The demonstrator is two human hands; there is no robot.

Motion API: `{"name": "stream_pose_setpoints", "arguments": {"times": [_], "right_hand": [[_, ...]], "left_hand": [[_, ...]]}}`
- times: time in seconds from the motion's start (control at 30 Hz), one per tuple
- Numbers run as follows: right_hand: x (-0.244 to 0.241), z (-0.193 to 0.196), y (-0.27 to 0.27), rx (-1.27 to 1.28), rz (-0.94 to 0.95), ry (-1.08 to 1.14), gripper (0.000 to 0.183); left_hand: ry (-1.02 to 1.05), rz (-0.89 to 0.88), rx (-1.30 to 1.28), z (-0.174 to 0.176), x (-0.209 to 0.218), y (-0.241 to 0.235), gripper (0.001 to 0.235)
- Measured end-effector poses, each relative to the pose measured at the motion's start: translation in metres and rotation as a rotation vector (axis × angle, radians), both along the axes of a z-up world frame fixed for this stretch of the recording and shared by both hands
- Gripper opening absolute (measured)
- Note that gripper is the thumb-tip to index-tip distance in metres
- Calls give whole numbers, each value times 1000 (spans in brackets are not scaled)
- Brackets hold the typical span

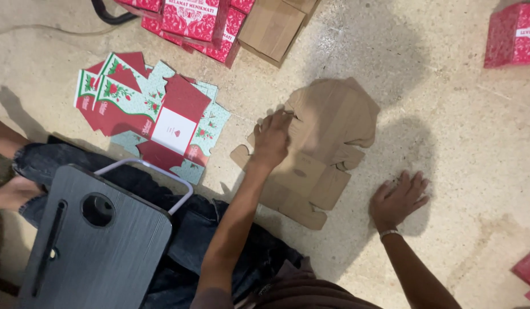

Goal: The person sits on the floor and folds flat cardboard pieces into small boxes. They fold the side flaps, tuck the top flaps, and place the finished boxes into a pile on the floor.

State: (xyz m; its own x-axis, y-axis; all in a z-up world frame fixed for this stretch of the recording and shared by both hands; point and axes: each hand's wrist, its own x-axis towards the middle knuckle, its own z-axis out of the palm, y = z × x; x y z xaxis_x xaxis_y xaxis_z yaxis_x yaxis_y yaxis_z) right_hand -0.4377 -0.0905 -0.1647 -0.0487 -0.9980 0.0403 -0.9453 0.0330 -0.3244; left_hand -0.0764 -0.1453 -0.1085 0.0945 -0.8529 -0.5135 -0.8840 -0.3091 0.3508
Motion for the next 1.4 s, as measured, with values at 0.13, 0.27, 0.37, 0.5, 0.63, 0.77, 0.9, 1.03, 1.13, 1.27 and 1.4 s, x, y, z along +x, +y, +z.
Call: {"name": "stream_pose_setpoints", "arguments": {"times": [0.13, 0.27, 0.37, 0.5, 0.63, 0.77, 0.9, 1.03, 1.13, 1.27, 1.4], "right_hand": [[0, 0, 2, -20, -7, -12, 54], [5, 6, -1, 20, -21, -39, 53], [7, 10, -2, 27, -22, -33, 52], [5, 9, -2, 21, -7, -27, 52], [3, 4, -2, 16, -19, -31, 53], [3, 3, -2, -7, -7, -15, 53], [2, 1, -2, -29, 6, -2, 53], [7, 13, -3, 11, 3, -55, 52], [7, 13, -1, 8, 14, -35, 51], [10, 20, -5, -42, 31, -31, 52], [-1, -1, 2, -71, 67, -5, 50]], "left_hand": [[-49, -71, -50, -25, 19, -1, 71], [-59, -112, -118, -24, 30, -6, 65], [-75, -141, -174, -23, 31, -2, 63], [-95, -144, -265, -34, 30, 5, 65], [-79, -142, -288, -8, 26, 2, 62], [16, -101, -325, 28, 17, -2, 56], [-6, -116, -328, 61, 11, -3, 52], [-30, -125, -369, 72, 10, 4, 53], [22, -89, -392, 98, 11, 19, 53], [381, 149, -590, 156, 18, 70, 50], [476, 465, -724, 216, 23, 145, 37]]}}
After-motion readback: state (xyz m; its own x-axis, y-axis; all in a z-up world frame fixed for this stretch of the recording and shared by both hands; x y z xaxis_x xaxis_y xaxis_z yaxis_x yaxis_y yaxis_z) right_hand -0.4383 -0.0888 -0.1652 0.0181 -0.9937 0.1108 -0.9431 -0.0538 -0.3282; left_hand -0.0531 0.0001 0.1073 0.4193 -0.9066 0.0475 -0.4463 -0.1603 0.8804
